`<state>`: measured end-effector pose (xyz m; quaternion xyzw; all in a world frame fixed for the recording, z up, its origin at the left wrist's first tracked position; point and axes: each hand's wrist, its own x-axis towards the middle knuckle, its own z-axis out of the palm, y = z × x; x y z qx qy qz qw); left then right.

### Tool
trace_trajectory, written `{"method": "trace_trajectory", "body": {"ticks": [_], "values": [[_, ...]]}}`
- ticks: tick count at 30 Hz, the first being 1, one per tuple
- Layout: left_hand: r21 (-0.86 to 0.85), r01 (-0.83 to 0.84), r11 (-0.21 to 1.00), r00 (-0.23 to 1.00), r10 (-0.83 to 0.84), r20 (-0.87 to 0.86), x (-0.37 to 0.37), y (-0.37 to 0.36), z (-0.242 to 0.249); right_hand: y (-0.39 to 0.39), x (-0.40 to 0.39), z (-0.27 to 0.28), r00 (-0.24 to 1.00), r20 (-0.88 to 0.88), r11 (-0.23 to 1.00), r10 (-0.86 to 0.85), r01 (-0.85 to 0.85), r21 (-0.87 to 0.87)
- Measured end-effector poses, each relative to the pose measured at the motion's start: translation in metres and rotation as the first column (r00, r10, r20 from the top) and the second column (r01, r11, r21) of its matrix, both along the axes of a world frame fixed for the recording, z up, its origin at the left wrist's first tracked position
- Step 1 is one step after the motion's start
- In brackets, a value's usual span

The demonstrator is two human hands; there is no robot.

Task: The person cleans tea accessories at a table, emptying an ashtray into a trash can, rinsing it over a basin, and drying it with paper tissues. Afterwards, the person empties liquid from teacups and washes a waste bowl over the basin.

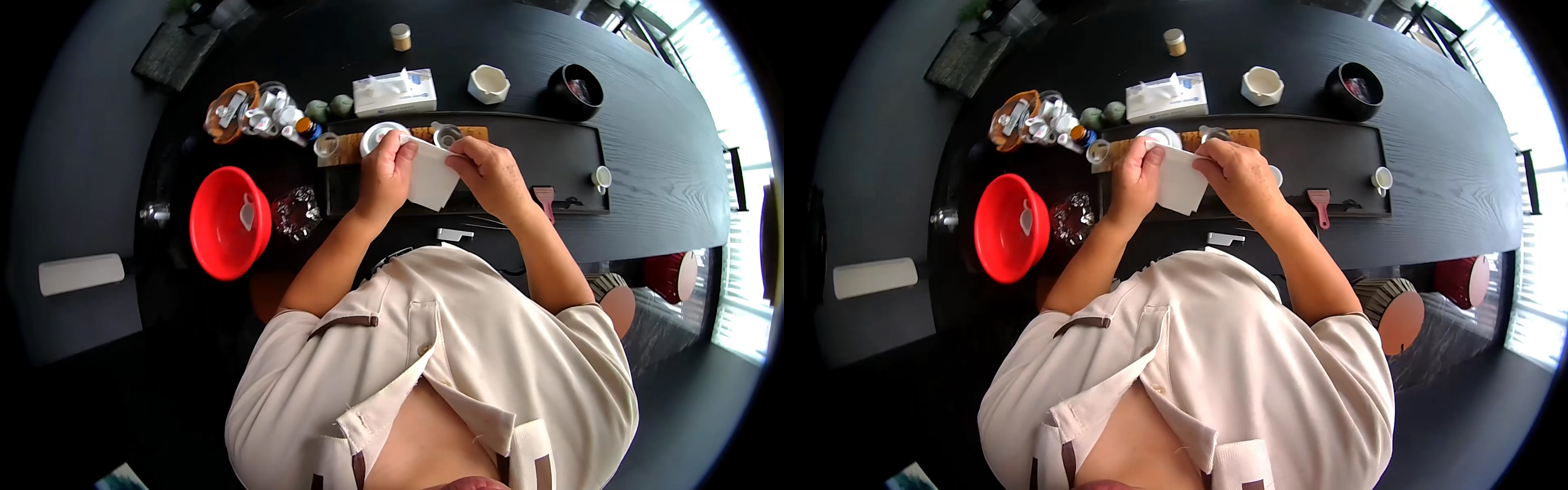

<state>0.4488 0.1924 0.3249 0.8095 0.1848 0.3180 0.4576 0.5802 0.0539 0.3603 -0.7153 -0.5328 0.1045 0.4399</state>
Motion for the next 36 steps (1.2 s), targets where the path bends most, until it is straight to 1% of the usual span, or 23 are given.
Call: {"method": "trace_trajectory", "body": {"ticks": [1,2,6,7,9,10,11,12,13,14,15,17,19,21,22,25,27,29,30,31,33,35,36], "values": [[0.098,-0.067,0.993,0.998,0.066,0.014,0.005,-0.001,-0.001,-0.002,0.005,-0.005,1.0,0.02,1.0,-0.023,0.022,0.011],[0.146,-0.04,0.988,0.999,0.041,-0.007,0.01,0.001,-0.009,-0.006,0.011,-0.009,0.996,-0.017,0.996,-0.091,0.09,-0.019],[0.087,-0.002,0.996,0.999,0.006,-0.051,0.052,-0.003,-0.022,-0.015,0.042,-0.017,0.979,-0.102,0.978,-0.179,0.166,-0.124],[0.083,0.005,0.997,0.999,-0.002,-0.046,0.066,-0.001,-0.027,-0.015,0.053,-0.023,0.962,-0.111,0.961,-0.251,0.234,-0.149],[0.041,0.091,0.995,0.99,-0.086,-0.116,0.097,0.004,-0.036,-0.015,0.079,-0.025,0.929,-0.075,0.916,-0.363,0.341,-0.21],[-0.013,0.062,0.998,0.984,-0.063,-0.166,0.115,0.006,-0.04,-0.014,0.096,-0.031,0.926,-0.029,0.911,-0.377,0.365,-0.189],[-0.193,0.061,0.979,0.962,-0.109,-0.252,0.133,0.01,-0.045,-0.012,0.114,-0.04,0.92,0.017,0.906,-0.391,0.388,-0.169],[-0.243,0.049,0.969,0.963,-0.11,-0.245,0.153,0.016,-0.055,-0.008,0.129,-0.047,0.919,0.023,0.905,-0.395,0.393,-0.164],[-0.292,0.038,0.956,0.964,-0.111,-0.241,0.174,0.025,-0.069,-0.003,0.145,-0.054,0.888,-0.054,0.886,-0.456,0.447,-0.125],[-0.334,0.003,0.943,0.95,-0.107,-0.293,0.195,0.035,-0.083,0.002,0.161,-0.063,0.85,-0.134,0.86,-0.51,0.502,-0.09],[-0.363,-0.042,0.931,0.949,-0.076,-0.306,0.214,0.043,-0.096,0.009,0.177,-0.078,0.849,-0.131,0.859,-0.512,0.505,-0.086],[-0.325,-0.115,0.939,0.912,-0.031,-0.409,0.249,0.059,-0.12,0.022,0.206,-0.108,0.802,-0.331,0.861,-0.497,0.504,-0.073],[-0.308,-0.132,0.942,0.897,-0.018,-0.442,0.277,0.072,-0.138,0.037,0.227,-0.128,0.773,-0.323,0.829,-0.546,0.555,-0.071],[-0.202,-0.216,0.955,0.831,0.071,-0.552,0.296,0.078,-0.151,0.05,0.242,-0.149,0.761,-0.274,0.8,-0.588,0.598,-0.055],[-0.179,-0.228,0.957,0.796,0.078,-0.6,0.305,0.08,-0.153,0.055,0.248,-0.16,0.782,-0.234,0.801,-0.578,0.598,0.016],[-0.134,-0.204,0.97,0.777,0.077,-0.625,0.33,0.087,-0.169,0.059,0.255,-0.176,0.819,-0.168,0.831,-0.548,0.557,0.005],[-0.094,-0.162,0.982,0.744,0.059,-0.666,0.34,0.088,-0.178,0.06,0.259,-0.188,0.81,-0.149,0.822,-0.567,0.568,-0.036],[0.214,-0.154,0.965,0.782,0.251,-0.57,0.346,0.085,-0.184,0.058,0.262,-0.197,0.859,0.17,0.873,-0.483,0.486,0.025],[0.211,-0.157,0.965,0.781,0.252,-0.572,0.348,0.085,-0.187,0.061,0.263,-0.197,0.867,0.227,0.891,-0.444,0.454,0.013],[0.206,-0.156,0.966,0.774,0.249,-0.583,0.347,0.084,-0.188,0.063,0.264,-0.199,0.87,0.22,0.892,-0.442,0.453,0.001],[0.292,-0.162,0.943,0.819,0.293,-0.493,0.344,0.086,-0.191,0.072,0.266,-0.202,0.863,0.348,0.922,-0.367,0.388,0.009],[0.298,-0.17,0.939,0.816,0.304,-0.492,0.342,0.087,-0.194,0.081,0.264,-0.203,0.866,0.359,0.921,-0.347,0.387,-0.043],[0.306,-0.164,0.938,0.824,0.3,-0.48,0.341,0.087,-0.196,0.085,0.265,-0.2,0.867,0.405,0.938,-0.291,0.342,-0.059]]}}
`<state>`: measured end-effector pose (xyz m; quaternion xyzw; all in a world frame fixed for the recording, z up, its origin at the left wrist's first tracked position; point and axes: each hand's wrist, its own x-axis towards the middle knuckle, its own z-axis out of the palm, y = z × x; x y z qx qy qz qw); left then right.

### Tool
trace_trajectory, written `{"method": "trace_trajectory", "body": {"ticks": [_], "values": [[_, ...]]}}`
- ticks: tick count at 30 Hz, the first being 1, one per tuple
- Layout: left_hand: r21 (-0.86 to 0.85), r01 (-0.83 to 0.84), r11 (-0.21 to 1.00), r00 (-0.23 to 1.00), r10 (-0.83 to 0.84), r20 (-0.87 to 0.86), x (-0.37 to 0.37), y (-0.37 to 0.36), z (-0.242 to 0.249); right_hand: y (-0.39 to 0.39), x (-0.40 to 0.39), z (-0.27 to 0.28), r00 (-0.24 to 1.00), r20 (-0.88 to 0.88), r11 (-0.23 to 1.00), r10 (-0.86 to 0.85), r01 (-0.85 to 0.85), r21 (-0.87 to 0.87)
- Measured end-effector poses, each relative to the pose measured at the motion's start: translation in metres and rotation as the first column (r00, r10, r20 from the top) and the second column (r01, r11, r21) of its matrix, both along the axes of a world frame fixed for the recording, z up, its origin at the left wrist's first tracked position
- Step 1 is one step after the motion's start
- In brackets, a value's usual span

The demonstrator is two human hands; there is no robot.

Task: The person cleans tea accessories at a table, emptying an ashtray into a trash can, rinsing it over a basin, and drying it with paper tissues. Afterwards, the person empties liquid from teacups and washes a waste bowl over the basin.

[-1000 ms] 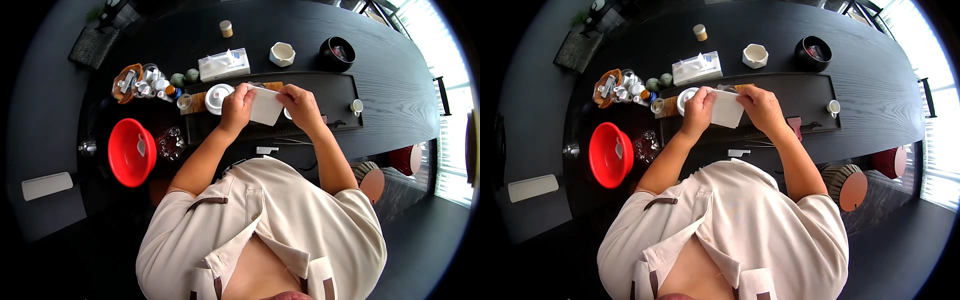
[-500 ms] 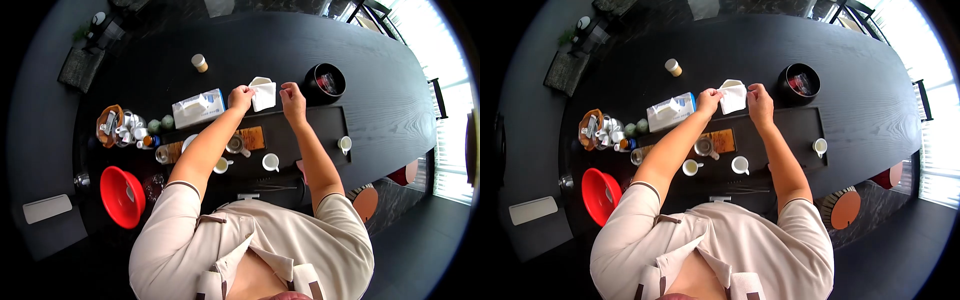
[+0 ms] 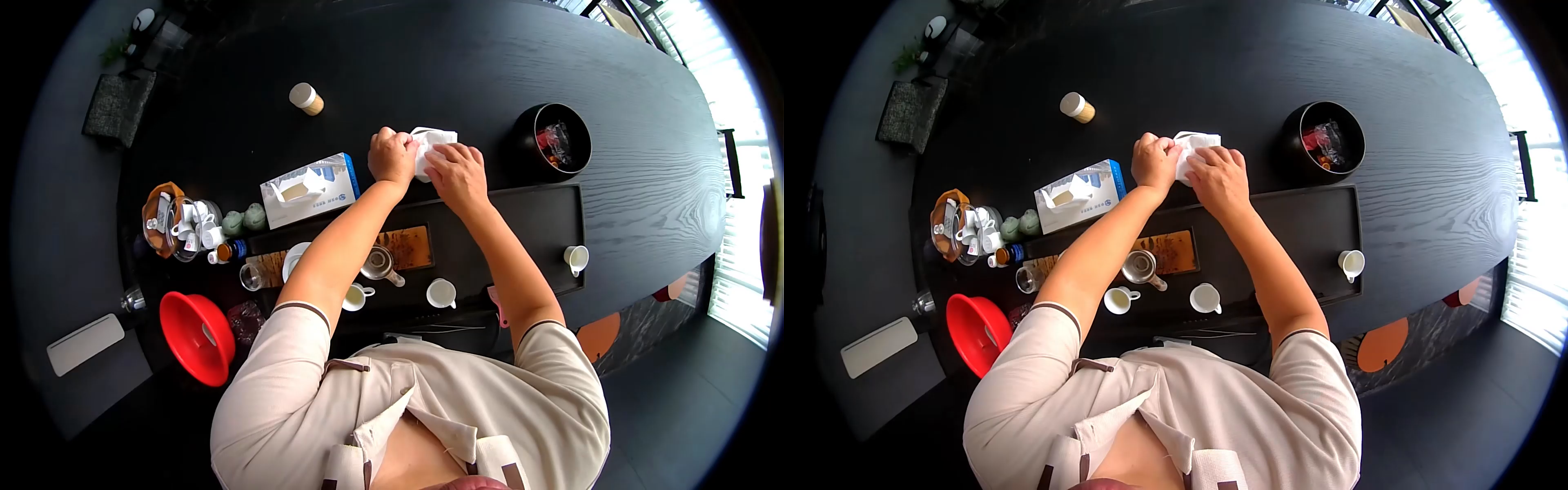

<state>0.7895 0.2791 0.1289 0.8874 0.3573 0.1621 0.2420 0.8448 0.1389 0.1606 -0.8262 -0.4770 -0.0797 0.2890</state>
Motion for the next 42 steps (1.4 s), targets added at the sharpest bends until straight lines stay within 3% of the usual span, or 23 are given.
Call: {"method": "trace_trajectory", "body": {"ticks": [5,9,12,16,21,23,25,27,30,36,38,39,40,41,42], "values": [[-0.008,-0.001,1.0,1.0,0.001,-0.014,0.003,0.004,-0.005,0.011,0.0,-0.012,0.998,-0.007,0.973,0.058,-0.058,-0.225],[-0.084,0.043,0.996,0.996,-0.036,0.082,-0.004,0.005,-0.006,0.017,0.005,-0.024,0.996,0.031,0.978,0.083,-0.076,-0.196],[-0.107,0.066,0.992,0.994,-0.056,0.09,-0.01,0.008,-0.002,0.024,0.006,-0.02,0.999,0.01,0.954,0.033,-0.028,-0.3],[0.005,0.149,0.989,0.984,-0.149,0.098,-0.011,0.013,0.005,0.02,0.015,-0.006,0.992,0.115,0.993,-0.058,0.069,-0.093],[0.103,0.147,0.984,0.971,-0.163,0.175,-0.005,0.015,0.008,0.011,0.022,-0.005,0.985,0.125,0.989,-0.119,0.129,-0.078],[0.033,0.12,0.992,0.98,-0.124,0.156,-0.003,0.016,0.004,0.015,0.023,-0.006,0.992,0.087,0.948,0.088,-0.057,-0.312],[0.026,0.124,0.992,0.982,-0.127,0.138,-0.002,0.016,0.004,0.036,0.029,-0.004,0.975,0.144,0.924,0.168,-0.106,-0.366],[0.019,0.124,0.992,0.985,-0.126,0.12,-0.004,0.018,0.002,0.051,0.029,0.002,0.974,0.018,0.674,0.224,-0.142,-0.725],[0.04,0.248,0.968,0.953,-0.251,0.172,-0.006,0.026,-0.004,0.058,0.032,-0.012,0.96,0.09,0.721,0.264,-0.134,-0.68],[0.102,0.363,0.926,0.932,-0.362,-0.027,-0.013,0.028,0.016,0.059,0.037,-0.011,0.917,0.143,0.69,0.371,-0.169,-0.704],[0.187,0.482,0.856,0.866,-0.434,-0.246,-0.013,0.027,0.024,0.06,0.038,-0.005,0.902,0.152,0.676,0.403,-0.181,-0.715],[0.186,0.481,0.857,0.866,-0.433,-0.249,-0.012,0.028,0.024,0.061,0.039,0.005,0.895,0.106,0.614,0.434,-0.208,-0.762],[0.184,0.514,0.838,0.828,-0.43,-0.359,-0.01,0.029,0.024,0.061,0.039,0.01,0.885,0.058,0.548,0.462,-0.233,-0.803],[0.178,0.547,0.818,0.78,-0.421,-0.463,-0.007,0.028,0.024,0.059,0.039,0.004,0.884,0.058,0.548,0.464,-0.235,-0.803],[0.106,0.552,0.827,0.7,-0.391,-0.598,-0.002,0.023,0.035,0.056,0.038,-0.003,0.896,0.127,0.661,0.425,-0.212,-0.72]]}}
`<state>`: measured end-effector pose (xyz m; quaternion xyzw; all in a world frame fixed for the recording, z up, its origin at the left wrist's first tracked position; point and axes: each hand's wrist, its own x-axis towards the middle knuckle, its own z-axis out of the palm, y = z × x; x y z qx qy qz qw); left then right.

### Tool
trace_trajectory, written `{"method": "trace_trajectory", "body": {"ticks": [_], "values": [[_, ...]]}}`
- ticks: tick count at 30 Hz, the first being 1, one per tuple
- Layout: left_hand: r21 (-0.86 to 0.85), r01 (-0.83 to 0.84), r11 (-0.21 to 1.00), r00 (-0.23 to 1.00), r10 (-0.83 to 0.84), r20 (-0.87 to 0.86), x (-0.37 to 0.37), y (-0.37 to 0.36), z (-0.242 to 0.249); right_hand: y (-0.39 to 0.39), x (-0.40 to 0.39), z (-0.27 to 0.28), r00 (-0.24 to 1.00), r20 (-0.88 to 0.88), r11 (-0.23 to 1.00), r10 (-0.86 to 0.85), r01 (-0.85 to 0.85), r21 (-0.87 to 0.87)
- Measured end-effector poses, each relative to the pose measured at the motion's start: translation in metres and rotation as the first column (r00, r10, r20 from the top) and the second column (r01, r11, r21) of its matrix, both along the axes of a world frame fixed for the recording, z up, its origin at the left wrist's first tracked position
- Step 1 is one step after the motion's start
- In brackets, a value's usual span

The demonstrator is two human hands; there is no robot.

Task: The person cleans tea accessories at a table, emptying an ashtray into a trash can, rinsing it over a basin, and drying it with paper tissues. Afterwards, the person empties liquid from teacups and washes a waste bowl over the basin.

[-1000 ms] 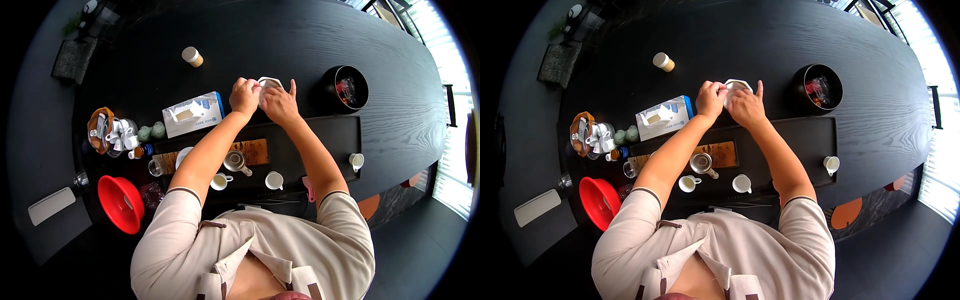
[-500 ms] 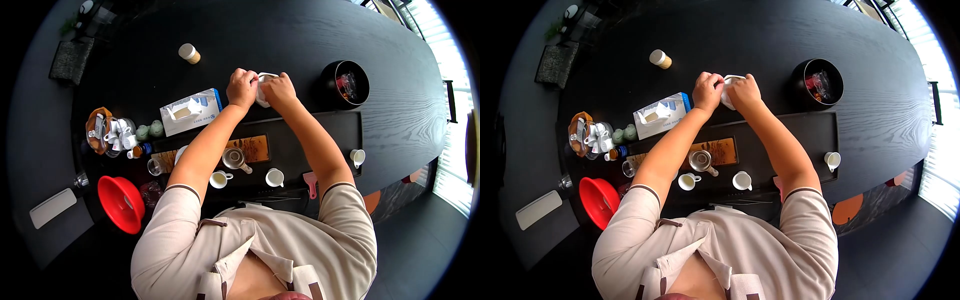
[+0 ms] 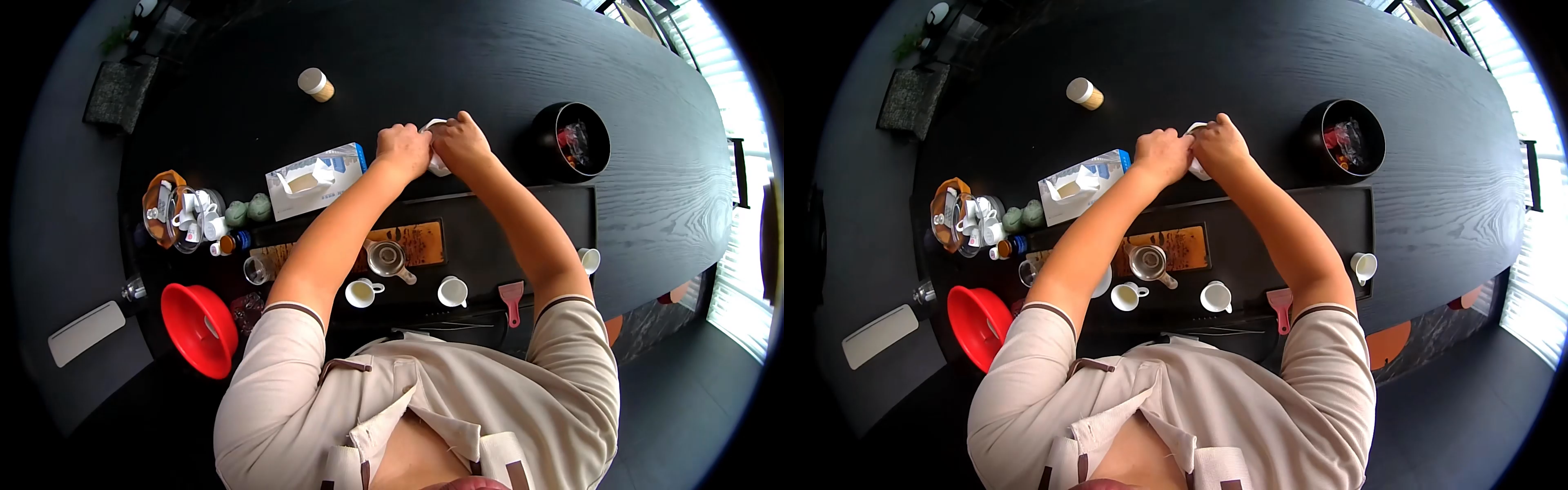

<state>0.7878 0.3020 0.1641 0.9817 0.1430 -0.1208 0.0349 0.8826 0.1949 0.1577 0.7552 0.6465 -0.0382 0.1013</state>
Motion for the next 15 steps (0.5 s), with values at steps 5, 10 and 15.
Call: {"method": "trace_trajectory", "body": {"ticks": [5,10,15], "values": [[-0.073,-0.021,0.997,0.975,0.004,-0.221,0.003,-0.008,0.005,-0.016,-0.004,-0.008,0.984,-0.144,0.994,-0.108,0.112,0.015],[-0.158,-0.002,0.987,0.996,0.017,0.09,-0.042,-0.013,0.044,-0.014,-0.012,-0.003,0.966,-0.159,0.979,-0.205,0.206,-0.014],[-0.167,-0.337,0.926,0.872,0.375,0.316,-0.132,0.019,0.071,0.001,-0.018,0.011,0.947,-0.147,0.949,-0.285,0.257,-0.183]]}}
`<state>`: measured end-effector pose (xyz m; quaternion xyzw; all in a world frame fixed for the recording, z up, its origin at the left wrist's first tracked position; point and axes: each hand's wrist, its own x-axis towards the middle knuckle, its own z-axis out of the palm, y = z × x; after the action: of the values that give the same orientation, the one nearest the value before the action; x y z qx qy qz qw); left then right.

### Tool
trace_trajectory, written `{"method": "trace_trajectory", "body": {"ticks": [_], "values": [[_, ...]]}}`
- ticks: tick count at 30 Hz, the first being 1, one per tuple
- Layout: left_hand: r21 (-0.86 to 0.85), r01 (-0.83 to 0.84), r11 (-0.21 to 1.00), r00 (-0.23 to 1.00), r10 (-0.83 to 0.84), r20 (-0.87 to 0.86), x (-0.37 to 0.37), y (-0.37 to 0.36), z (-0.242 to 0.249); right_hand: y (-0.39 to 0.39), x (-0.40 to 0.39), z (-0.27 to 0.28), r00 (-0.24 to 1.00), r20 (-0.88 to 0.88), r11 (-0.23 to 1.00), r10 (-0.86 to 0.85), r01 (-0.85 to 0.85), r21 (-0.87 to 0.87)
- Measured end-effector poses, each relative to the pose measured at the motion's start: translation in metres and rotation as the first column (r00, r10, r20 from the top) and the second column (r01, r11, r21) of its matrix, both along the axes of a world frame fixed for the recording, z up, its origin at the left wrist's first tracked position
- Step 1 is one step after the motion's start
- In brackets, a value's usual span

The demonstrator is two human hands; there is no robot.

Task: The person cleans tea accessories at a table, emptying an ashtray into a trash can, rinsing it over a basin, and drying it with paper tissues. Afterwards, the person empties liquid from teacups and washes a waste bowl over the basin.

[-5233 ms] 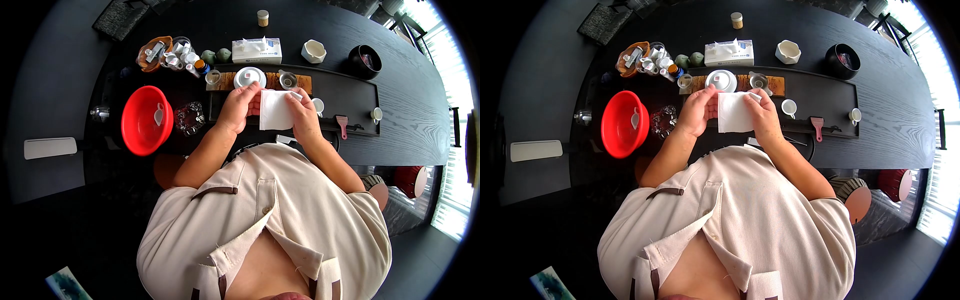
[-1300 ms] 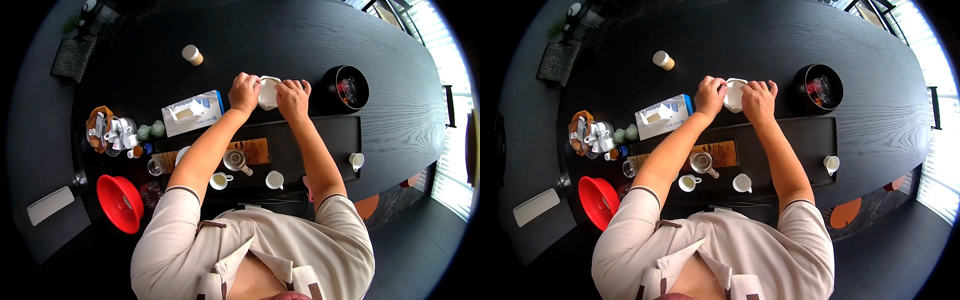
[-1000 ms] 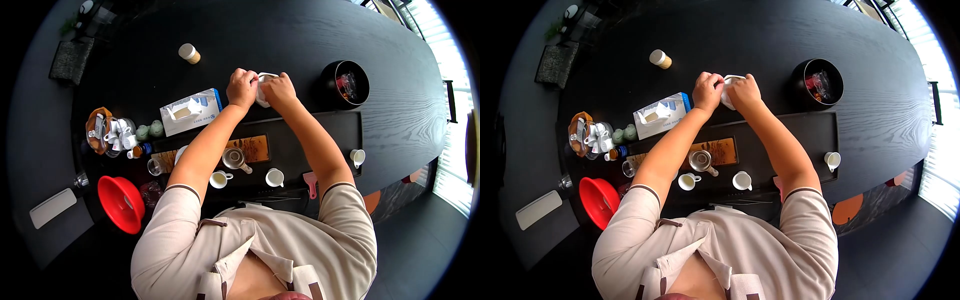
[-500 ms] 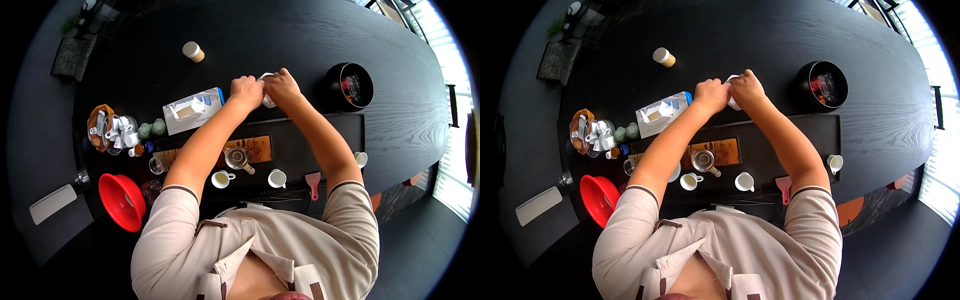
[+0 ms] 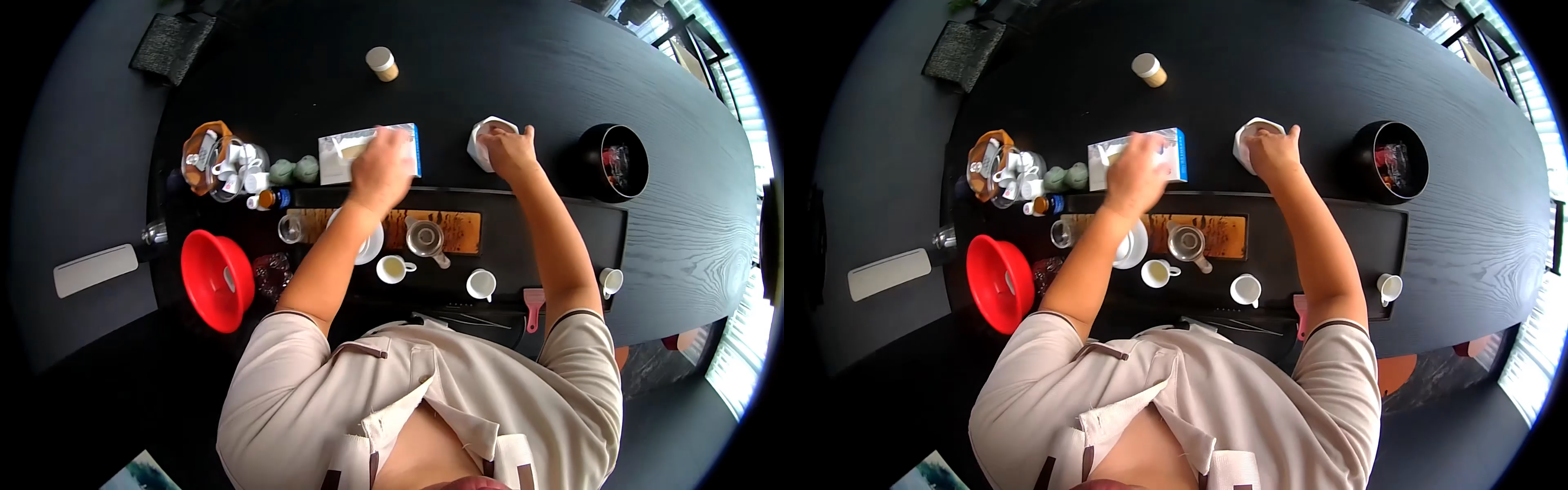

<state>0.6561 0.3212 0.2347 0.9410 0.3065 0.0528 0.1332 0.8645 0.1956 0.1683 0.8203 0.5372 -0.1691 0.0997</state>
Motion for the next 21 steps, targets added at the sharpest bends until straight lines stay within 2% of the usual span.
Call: {"method": "trace_trajectory", "body": {"ticks": [1,2,3,4,5,6,7,9,10,12,13,14,16,18,19,20,21], "values": [[0.006,-0.125,0.992,0.992,0.125,0.01,-0.013,0.014,0.001,0.002,-0.003,0.007,0.999,0.049,1.0,0.007,-0.006,-0.019],[0.153,-0.153,0.976,0.987,0.159,-0.028,-0.023,0.027,0.003,0.0,-0.007,0.011,0.998,0.058,1.0,0.008,-0.007,-0.011],[0.201,-0.149,0.968,0.988,0.156,-0.019,-0.036,0.04,-0.008,-0.007,-0.013,0.013,0.998,0.045,0.979,-0.036,0.027,0.203],[0.24,-0.062,0.969,0.994,0.082,-0.076,-0.05,0.054,-0.021,-0.016,-0.023,0.017,0.997,0.019,0.914,-0.074,0.06,0.402],[0.225,-0.02,0.974,0.996,0.039,-0.08,-0.061,0.068,-0.037,-0.024,-0.035,0.029,0.996,-0.004,0.875,-0.094,0.084,0.477],[0.209,0.027,0.977,0.997,-0.01,-0.08,-0.067,0.078,-0.044,-0.034,-0.047,0.043,0.995,0.007,0.873,-0.101,0.085,0.48],[0.209,0.038,0.977,0.997,-0.024,-0.068,-0.068,0.083,-0.039,-0.047,-0.06,0.058,0.992,-0.063,0.86,-0.109,0.126,0.495],[0.112,-0.081,0.99,0.979,0.057,0.197,-0.066,0.087,-0.029,-0.077,-0.082,0.074,0.976,-0.183,0.805,-0.122,0.205,0.557],[-0.007,-0.15,0.989,0.946,0.146,0.291,-0.066,0.083,-0.012,-0.093,-0.094,0.077,0.964,-0.239,0.762,-0.115,0.24,0.601],[-0.117,-0.229,0.966,0.849,0.257,0.461,-0.069,0.077,0.011,-0.122,-0.114,0.079,0.953,-0.271,0.767,-0.139,0.276,0.58],[-0.06,-0.211,0.976,0.824,0.211,0.525,-0.072,0.077,0.016,-0.137,-0.124,0.076,0.936,-0.319,0.779,-0.151,0.311,0.544],[-0.022,-0.167,0.986,0.883,0.16,0.441,-0.075,0.086,0.012,-0.153,-0.131,0.075,0.915,-0.358,0.785,-0.183,0.356,0.507],[0.117,-0.036,0.992,0.995,0.025,0.096,-0.077,0.088,0.002,-0.177,-0.139,0.083,0.872,-0.446,0.784,-0.203,0.417,0.46],[0.009,-0.025,1.0,0.939,0.027,-0.342,-0.076,0.062,0.016,-0.194,-0.141,0.099,0.742,-0.578,0.653,-0.341,0.629,0.422],[-0.087,-0.06,0.994,0.938,0.027,-0.347,-0.076,0.057,0.02,-0.2,-0.128,0.089,0.687,-0.629,0.526,-0.364,0.709,0.47],[-0.181,-0.1,0.978,0.934,0.03,-0.357,-0.08,0.052,0.022,-0.208,-0.109,0.088,0.695,-0.596,0.461,-0.402,0.716,0.525],[-0.137,-0.125,0.983,0.966,0.089,-0.241,-0.086,0.045,0.02,-0.214,-0.089,0.082,0.724,-0.49,0.42,-0.485,0.685,0.595]]}}
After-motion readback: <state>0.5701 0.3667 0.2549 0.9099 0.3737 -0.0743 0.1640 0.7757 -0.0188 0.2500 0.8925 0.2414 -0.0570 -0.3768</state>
